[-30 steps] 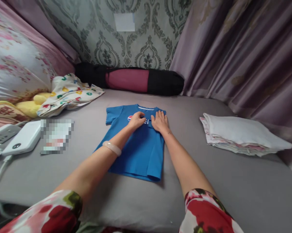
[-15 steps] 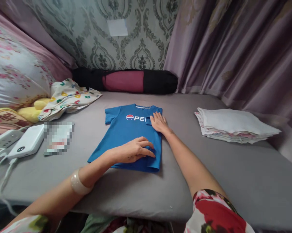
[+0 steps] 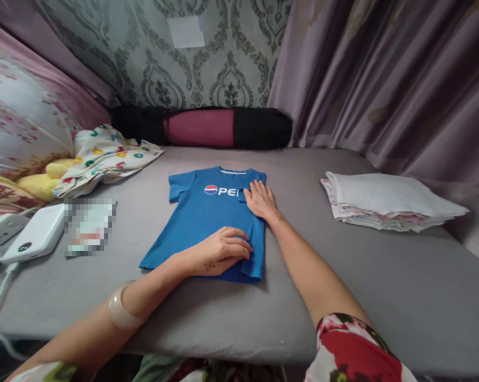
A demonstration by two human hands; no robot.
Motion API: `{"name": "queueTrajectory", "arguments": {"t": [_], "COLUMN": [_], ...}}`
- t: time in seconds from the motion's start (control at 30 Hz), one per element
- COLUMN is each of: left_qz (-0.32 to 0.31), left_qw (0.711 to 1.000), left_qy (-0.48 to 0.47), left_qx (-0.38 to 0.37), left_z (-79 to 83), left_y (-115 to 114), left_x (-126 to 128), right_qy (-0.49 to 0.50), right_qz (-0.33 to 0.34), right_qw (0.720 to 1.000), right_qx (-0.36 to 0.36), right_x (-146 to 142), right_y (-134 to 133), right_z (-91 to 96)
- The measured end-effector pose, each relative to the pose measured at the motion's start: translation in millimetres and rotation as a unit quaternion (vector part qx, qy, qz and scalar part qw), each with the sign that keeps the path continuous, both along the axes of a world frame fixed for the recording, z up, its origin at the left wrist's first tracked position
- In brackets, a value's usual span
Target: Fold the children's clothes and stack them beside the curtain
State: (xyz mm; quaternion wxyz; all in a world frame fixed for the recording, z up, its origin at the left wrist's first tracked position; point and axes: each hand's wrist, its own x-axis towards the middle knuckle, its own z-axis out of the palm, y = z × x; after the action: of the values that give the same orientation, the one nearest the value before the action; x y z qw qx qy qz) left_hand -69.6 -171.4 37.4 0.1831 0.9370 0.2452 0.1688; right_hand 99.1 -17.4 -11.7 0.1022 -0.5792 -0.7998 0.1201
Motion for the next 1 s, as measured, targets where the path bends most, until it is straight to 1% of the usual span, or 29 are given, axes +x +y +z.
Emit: {"name": "queueTrajectory", "arguments": {"t": [0.1,0.2,0.3,0.4,0.53,0.6,0.73,0.87,0.93,1.0], "left_qz": [0.012,0.021,0.016,0.020,0.032,0.042,0.040,0.051,0.063,0.064], "left_qw": [1.000,1.000,0.999,0.994,0.986,0.982,0.974,0.969,0.968,0.970], "left_qy": [-0.017,-0.013,0.026,0.080,0.135,0.147,0.162,0.143,0.128,0.122], "left_qx": [-0.014,-0.004,0.037,0.078,0.094,0.107,0.151,0.195,0.204,0.201], "left_z": [2.2,0.8,-2.5,-1.6,5.0,5.5,-3.1,-14.8,-18.5,-19.9], "left_y": [-3.5,-9.2,-15.9,-22.7,-32.1,-35.7,-37.3,-36.0,-37.2,-40.0], "left_x": [2.7,11.2,22.6,31.1,37.6,41.1,48.5,52.8,53.9,54.8], "right_qy": [-0.002,-0.003,0.005,0.016,0.030,0.039,0.072,0.120,0.130,0.119], "right_qz": [0.000,-0.001,0.000,0.001,0.002,0.004,0.002,0.006,0.013,0.019], "right_qw": [1.000,1.000,1.000,1.000,0.999,0.999,0.996,0.990,0.988,0.989], "right_qx": [0.002,-0.001,-0.011,-0.020,-0.030,-0.035,-0.051,-0.075,-0.085,-0.080], "right_x": [-0.1,0.0,0.5,1.1,1.9,2.5,5.4,10.5,12.8,14.3], "right_y": [0.2,0.0,-0.5,-1.6,-2.7,-1.9,2.9,8.2,9.8,10.1], "right_z": [0.0,0.5,2.0,4.6,7.3,7.4,7.1,9.7,10.5,9.6]}}
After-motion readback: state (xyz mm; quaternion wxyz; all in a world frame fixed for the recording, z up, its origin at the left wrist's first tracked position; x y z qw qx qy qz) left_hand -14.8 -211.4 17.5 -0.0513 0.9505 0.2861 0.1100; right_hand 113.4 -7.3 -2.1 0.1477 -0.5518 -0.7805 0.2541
